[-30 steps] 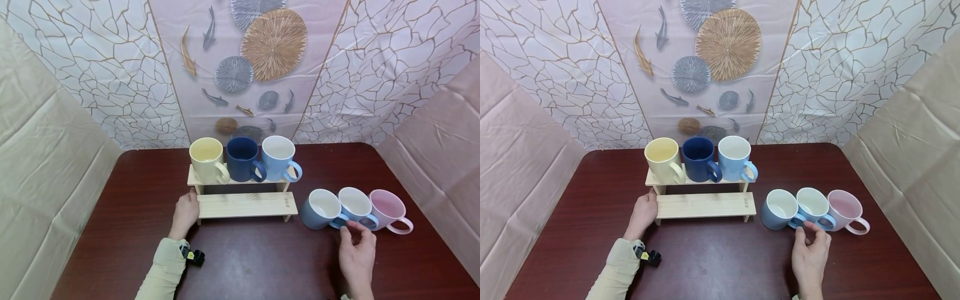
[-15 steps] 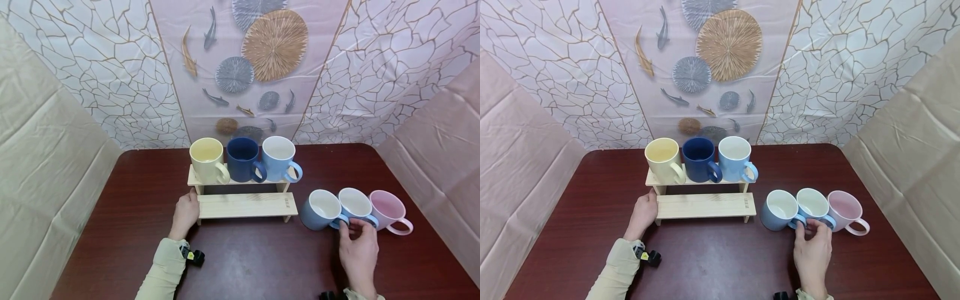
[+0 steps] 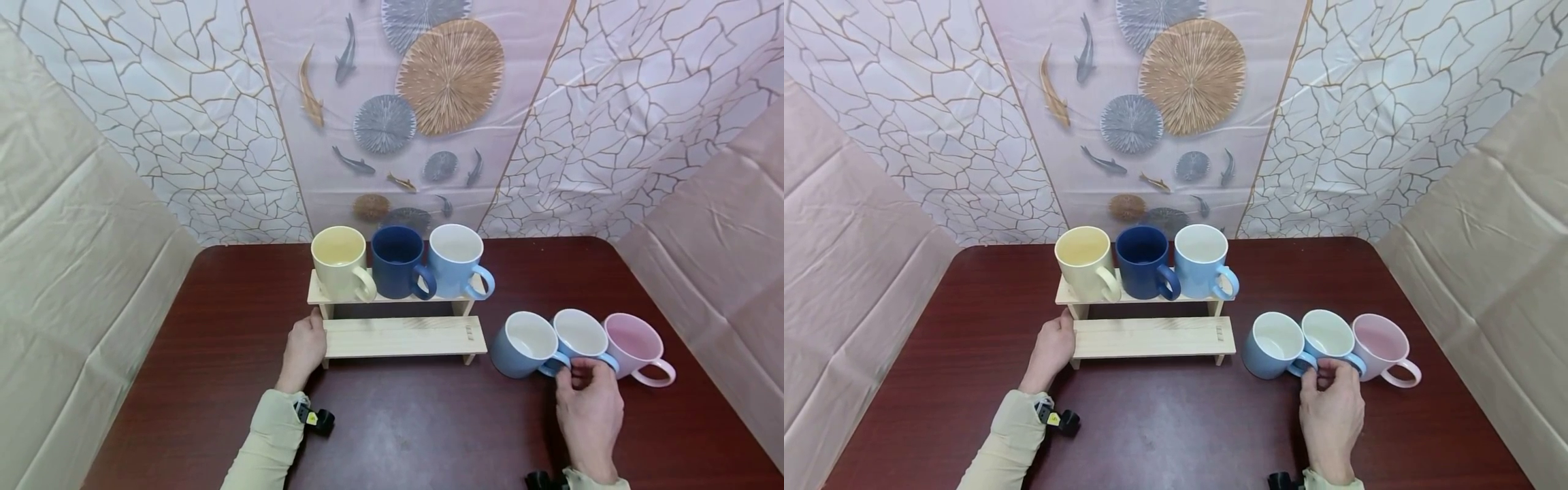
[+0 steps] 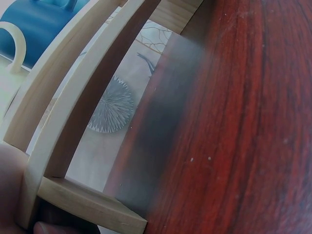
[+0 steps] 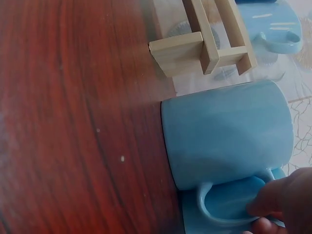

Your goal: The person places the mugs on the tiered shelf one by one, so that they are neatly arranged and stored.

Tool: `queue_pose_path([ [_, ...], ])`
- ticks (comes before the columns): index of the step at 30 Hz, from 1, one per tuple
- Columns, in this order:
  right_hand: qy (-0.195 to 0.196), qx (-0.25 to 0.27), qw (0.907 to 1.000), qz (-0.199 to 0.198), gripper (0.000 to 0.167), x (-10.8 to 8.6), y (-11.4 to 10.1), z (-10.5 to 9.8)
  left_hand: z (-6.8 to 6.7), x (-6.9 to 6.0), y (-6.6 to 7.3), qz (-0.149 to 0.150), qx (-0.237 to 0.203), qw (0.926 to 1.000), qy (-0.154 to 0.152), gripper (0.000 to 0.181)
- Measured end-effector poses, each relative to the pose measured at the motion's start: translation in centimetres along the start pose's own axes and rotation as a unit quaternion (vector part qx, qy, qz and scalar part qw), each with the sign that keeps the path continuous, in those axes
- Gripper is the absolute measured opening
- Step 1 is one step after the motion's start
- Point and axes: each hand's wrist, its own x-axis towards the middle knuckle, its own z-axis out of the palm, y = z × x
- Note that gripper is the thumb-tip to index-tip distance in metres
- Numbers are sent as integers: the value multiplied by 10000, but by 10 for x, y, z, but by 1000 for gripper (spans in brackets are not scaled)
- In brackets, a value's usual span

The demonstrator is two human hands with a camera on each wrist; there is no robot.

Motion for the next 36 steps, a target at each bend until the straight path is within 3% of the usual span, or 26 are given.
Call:
queue_pose_path([
  [6,74,114,9997,-206,17,-1,1,0,0,0,0,49,28,10000,60,56],
  [9,33,211,9997,-113,19,-3,0,-1,0,0,1,95,49,9999,80,55],
  [14,-388,236,9986,259,26,-7,0,-2,0,0,1,93,41,9999,56,55],
  [21,-1073,276,9938,-9,11,-11,2,-6,-1,0,2,54,20,10000,9,55],
  [29,-1878,901,9741,883,16,-14,-3,-15,0,0,1,56,-27,10000,4,55],
  [36,-2417,1432,9555,901,27,-13,-1,-19,-1,0,2,147,4,9998,144,53],
])
